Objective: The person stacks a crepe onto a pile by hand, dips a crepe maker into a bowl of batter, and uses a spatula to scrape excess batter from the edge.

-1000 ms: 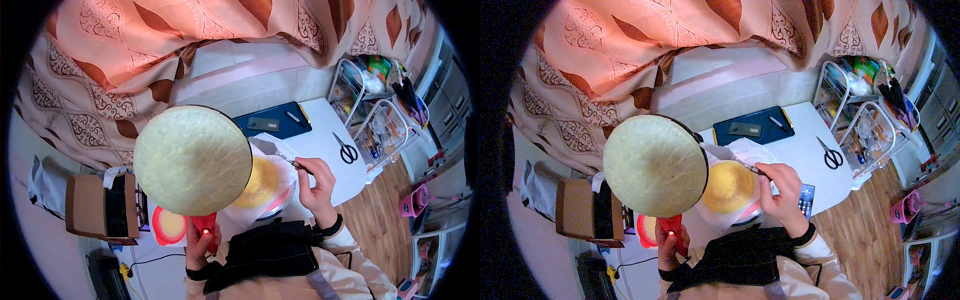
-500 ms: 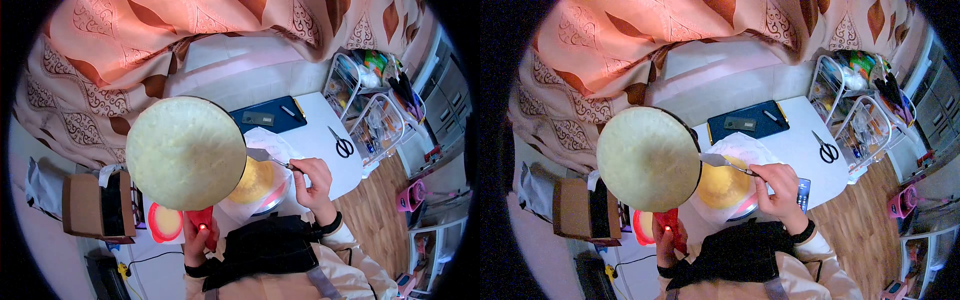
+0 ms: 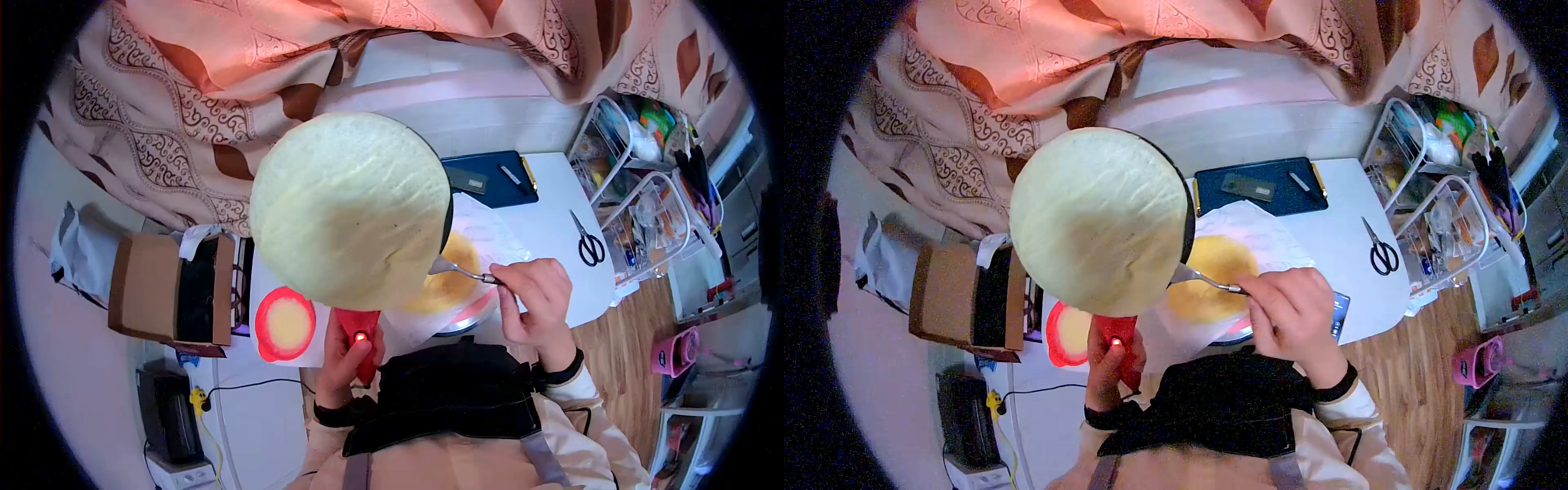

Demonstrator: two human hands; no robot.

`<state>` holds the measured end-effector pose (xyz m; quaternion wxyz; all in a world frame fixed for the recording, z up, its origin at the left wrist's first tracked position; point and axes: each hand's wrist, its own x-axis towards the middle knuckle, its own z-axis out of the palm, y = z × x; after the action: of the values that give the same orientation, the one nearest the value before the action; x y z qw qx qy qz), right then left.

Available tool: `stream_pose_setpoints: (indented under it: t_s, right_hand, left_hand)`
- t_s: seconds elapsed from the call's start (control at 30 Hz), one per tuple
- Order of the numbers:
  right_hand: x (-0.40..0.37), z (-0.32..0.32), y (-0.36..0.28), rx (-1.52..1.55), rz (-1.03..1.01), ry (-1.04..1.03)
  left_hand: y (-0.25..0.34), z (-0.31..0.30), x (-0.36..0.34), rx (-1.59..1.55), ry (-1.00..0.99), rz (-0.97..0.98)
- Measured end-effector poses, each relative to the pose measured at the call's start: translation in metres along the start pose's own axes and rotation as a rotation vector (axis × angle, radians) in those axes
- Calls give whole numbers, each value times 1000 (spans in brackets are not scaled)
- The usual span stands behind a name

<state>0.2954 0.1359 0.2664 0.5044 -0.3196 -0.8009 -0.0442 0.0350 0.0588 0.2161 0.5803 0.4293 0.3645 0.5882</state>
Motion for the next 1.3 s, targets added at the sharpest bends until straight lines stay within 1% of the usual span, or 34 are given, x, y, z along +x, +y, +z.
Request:
stream_pose_setpoints:
  t_s: [0.03,0.07,0.2,0.4,0.47,0.5,0.57,0.63,0.73,0.77,0.83,0.9,0.97,1.03,1.13,1.3]
  right_hand:
    - [0,-1,1,-13,-2,-3]
    - [1,-2,2,-28,-7,-7]
    - [-3,-4,5,-27,16,-15]
    - [-8,-4,8,-17,50,-33]
    - [-12,-7,11,0,53,-122]
    - [-16,-8,15,6,44,-121]
    - [-28,-10,21,10,124,-138]
    - [-36,-15,25,28,152,-134]
    - [-53,-21,32,19,290,-80]
    - [-56,-23,33,24,290,-80]
    - [-62,-27,36,-16,365,-60]
    - [-63,-28,38,-23,354,-60]
    - [-62,-29,36,1,406,35]
    - [-52,-28,33,14,398,61]
    - [-39,-24,32,35,301,121]
    - [-40,-12,35,51,279,131]
  left_hand:
    - [-1,-1,0,-15,-12,-8]
    - [-1,1,-3,-41,19,-15]
    - [0,-1,-3,-22,31,-1]
    - [-3,-5,0,2,-28,21]
    - [-8,-5,1,-100,19,47]
    - [-8,-6,1,-99,26,55]
    - [-6,-9,3,15,32,21]
    - [-4,-9,4,45,46,25]
    - [-6,-6,3,99,67,14]
    - [-7,-6,3,122,78,3]
    - [-13,-9,3,113,58,19]
    - [-16,-9,4,102,35,44]
    - [-18,-8,2,93,12,46]
    - [-16,-6,-1,78,2,9]
    - [-19,-6,-5,26,-20,-50]
    - [-24,-9,-13,-15,17,-71]
